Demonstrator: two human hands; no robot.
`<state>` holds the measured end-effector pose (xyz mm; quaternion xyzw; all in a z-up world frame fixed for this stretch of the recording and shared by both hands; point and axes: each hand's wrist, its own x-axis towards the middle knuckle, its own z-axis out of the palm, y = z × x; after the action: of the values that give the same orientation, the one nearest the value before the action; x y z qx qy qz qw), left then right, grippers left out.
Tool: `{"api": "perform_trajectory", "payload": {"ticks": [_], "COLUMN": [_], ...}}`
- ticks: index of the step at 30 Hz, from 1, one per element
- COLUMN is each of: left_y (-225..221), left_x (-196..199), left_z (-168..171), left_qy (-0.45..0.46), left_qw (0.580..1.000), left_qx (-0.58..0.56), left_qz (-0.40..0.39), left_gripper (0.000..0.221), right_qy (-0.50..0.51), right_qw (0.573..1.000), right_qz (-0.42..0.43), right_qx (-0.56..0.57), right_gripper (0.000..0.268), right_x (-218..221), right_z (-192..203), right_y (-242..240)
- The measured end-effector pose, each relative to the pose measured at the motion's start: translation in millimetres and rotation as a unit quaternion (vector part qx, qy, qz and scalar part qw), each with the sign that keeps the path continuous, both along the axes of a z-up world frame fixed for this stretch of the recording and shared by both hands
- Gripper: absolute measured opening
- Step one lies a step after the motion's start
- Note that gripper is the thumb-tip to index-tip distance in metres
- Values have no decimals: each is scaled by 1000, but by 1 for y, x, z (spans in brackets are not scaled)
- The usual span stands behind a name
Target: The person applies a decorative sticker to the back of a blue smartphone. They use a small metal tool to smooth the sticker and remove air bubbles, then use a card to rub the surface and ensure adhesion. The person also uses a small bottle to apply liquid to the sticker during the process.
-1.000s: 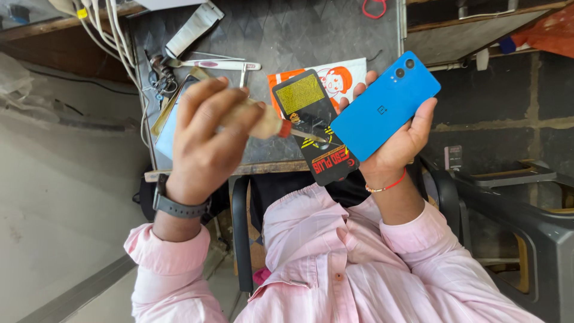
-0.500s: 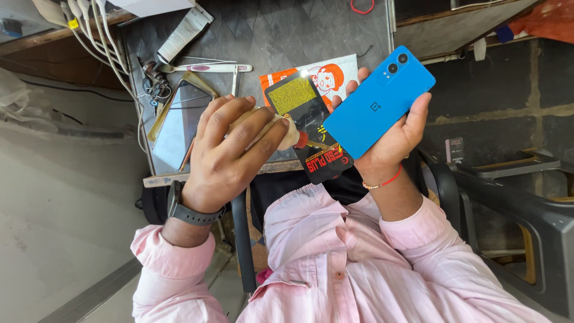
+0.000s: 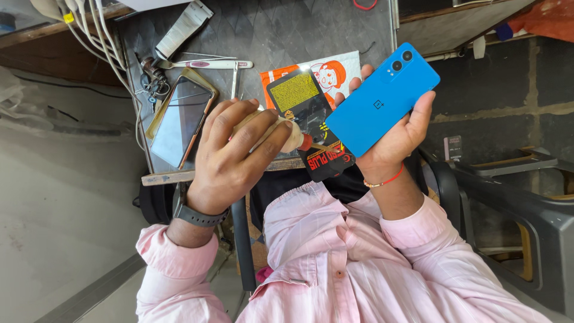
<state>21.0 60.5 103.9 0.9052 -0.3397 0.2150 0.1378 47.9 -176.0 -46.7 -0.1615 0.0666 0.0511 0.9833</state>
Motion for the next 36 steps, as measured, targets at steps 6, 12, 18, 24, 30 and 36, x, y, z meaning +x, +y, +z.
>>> {"api": "perform_trajectory", "payload": {"ticks": [6,12,18,24,30,36], "left_y": [0,13,37,28,18,-33], "left_x": [1,13,73,119,87,-23], "left_z": [-5,-32,-84,-120,-84,-75], "left_qy": [4,183,209,176,-79,561], "left_qw": [1000,954,905,926,964,535], "left_qx": [6,-212,-315,-274,-160,-631], "left_qz": [-7,105,196,194,195,41], "left_gripper": [36,46,48,52,89,39], "right_qy": [1,-1,-39,-45,-75,-84], "right_qw": [1000,1000,999,998,995,992], "right_qz": [-4,-4,-4,-37,-67,-93], "right_qx": [-4,-2,9,-14,-22,-5], "right_gripper": [74,73,70,74,78,80], "right_x": [0,-2,-3,-2,1,4], "right_z": [-1,-3,-1,4,13,21], "right_y": [0,-1,1,3,-1,-3]}}
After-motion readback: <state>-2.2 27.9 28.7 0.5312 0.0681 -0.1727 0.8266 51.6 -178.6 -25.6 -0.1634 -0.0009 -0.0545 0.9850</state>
